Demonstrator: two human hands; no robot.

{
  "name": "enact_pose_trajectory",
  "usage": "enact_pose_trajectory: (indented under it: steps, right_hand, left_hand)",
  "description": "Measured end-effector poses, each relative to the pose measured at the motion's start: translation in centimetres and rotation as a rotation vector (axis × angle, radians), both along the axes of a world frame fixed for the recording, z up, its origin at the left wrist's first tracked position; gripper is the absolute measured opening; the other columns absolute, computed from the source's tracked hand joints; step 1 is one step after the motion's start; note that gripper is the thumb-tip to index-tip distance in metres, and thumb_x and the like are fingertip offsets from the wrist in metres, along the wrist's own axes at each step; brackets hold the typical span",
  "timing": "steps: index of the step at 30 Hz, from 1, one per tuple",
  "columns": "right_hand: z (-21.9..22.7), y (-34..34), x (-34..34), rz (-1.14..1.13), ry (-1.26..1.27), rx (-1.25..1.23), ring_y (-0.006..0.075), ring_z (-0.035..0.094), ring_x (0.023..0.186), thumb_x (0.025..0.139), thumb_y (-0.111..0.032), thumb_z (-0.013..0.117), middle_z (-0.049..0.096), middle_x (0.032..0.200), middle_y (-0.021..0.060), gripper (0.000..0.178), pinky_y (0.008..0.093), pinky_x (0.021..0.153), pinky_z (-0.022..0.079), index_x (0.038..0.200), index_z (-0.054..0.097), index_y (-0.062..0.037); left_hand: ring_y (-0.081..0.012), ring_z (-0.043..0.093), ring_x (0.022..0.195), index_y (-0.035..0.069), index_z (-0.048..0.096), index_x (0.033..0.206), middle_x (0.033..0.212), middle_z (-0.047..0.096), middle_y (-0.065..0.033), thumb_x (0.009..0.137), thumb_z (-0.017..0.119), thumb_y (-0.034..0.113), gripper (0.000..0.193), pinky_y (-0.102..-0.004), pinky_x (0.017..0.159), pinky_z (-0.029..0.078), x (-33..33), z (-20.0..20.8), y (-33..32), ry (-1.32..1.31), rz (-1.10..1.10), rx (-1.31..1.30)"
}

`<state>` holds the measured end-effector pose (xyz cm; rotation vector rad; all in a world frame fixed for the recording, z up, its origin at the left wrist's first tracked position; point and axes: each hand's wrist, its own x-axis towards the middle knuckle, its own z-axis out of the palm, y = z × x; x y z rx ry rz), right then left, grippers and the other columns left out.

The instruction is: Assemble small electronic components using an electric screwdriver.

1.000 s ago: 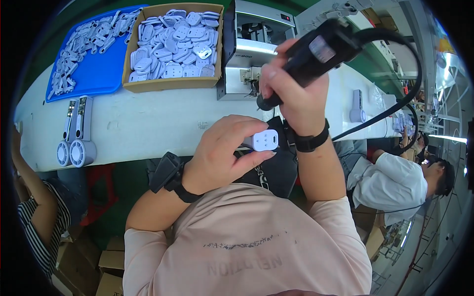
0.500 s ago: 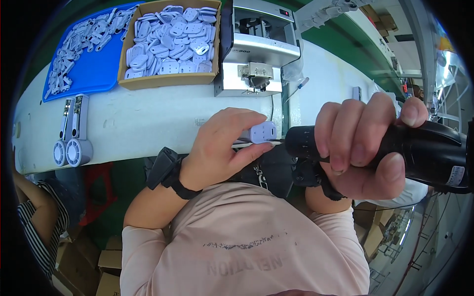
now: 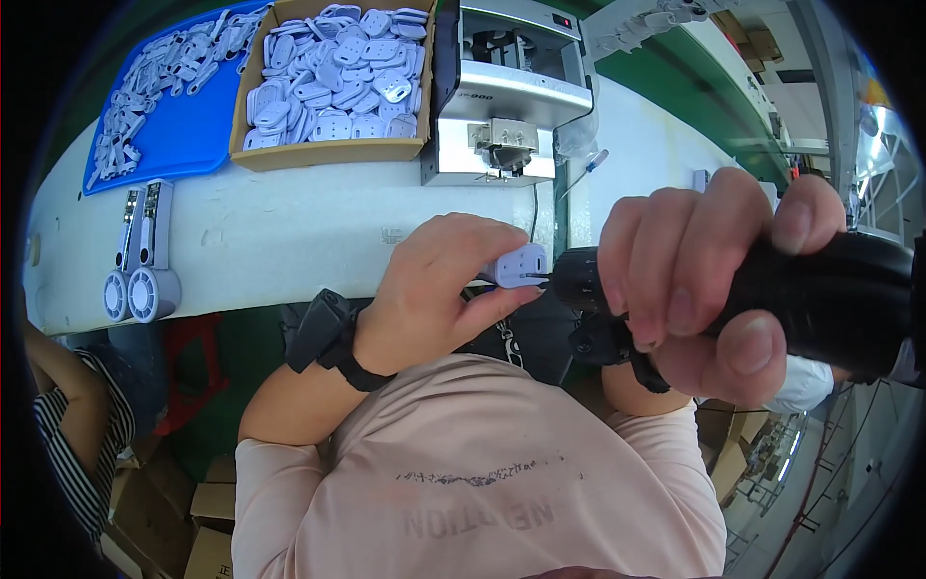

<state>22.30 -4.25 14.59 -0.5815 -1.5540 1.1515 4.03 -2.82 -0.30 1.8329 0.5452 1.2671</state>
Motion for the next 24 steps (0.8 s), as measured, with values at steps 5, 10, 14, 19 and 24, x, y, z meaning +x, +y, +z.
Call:
enact_pose_trajectory:
  steps: [5, 10, 14, 19, 24]
  right_hand:
    - [0.4, -0.8, -0.9, -0.121, -0.021, -0.046, 0.0162, 0.058, 0.061, 0.1, -0.019, 0.073, 0.06, 0.089, 0.004, 0.045, 0.0335, 0.06, 0.05, 0.134, 0.044, -0.0158]
    - [-0.3, -0.3, -0.5, -0.067, -0.03, 0.015, 0.016, 0.059, 0.062, 0.1, -0.019, 0.073, 0.06, 0.088, 0.0038, 0.045, 0.0332, 0.061, 0.05, 0.133, 0.044, -0.016]
    - [-0.3, -0.5, 0.1, -0.024, -0.037, 0.048, 0.0153, 0.059, 0.062, 0.101, -0.019, 0.071, 0.06, 0.088, 0.0035, 0.043, 0.033, 0.061, 0.05, 0.134, 0.044, -0.0166]
    - [-0.7, 1.7, 1.1, -0.116, 0.181, 0.027, 0.0142, 0.056, 0.061, 0.099, -0.012, 0.068, 0.056, 0.084, 0.0025, 0.035, 0.0338, 0.061, 0.049, 0.13, 0.051, -0.013]
    - [-7.1, 6.0, 0.4, -0.527, 0.003, -0.02, 0.0207, 0.059, 0.063, 0.094, 0.003, 0.066, 0.062, 0.08, 0.0093, 0.032, 0.0387, 0.064, 0.052, 0.123, 0.054, -0.0054]
  left_hand:
    - [-0.0344, 0.07, 0.092, 0.004, 0.07, 0.117, 0.106, 0.075, -0.0133, 0.08, 0.09, 0.016, 0.043, -0.0423, 0.079, 0.056, 0.3, 0.0, 0.1, -0.007, -0.011, 0.029]
    - [-0.0346, 0.07, 0.092, 0.004, 0.07, 0.117, 0.107, 0.074, -0.0134, 0.08, 0.09, 0.016, 0.044, -0.0424, 0.079, 0.056, 0.3, 0.0, 0.2, 0.0, -0.002, 0.002]
    - [-0.035, 0.07, 0.093, 0.004, 0.069, 0.117, 0.107, 0.074, -0.0135, 0.08, 0.09, 0.017, 0.044, -0.0427, 0.079, 0.056, 0.2, 0.1, -0.1, 0.001, -0.007, 0.001]
    - [-0.035, 0.071, 0.096, 0.004, 0.07, 0.117, 0.109, 0.075, -0.0133, 0.081, 0.09, 0.017, 0.043, -0.0423, 0.082, 0.056, -0.4, 0.1, 0.0, 0.018, -0.029, -0.045]
    - [-0.0345, 0.071, 0.099, 0.005, 0.07, 0.117, 0.111, 0.075, -0.0127, 0.081, 0.09, 0.016, 0.043, -0.0417, 0.085, 0.057, -0.1, 0.0, -0.2, 0.007, -0.052, -0.088]
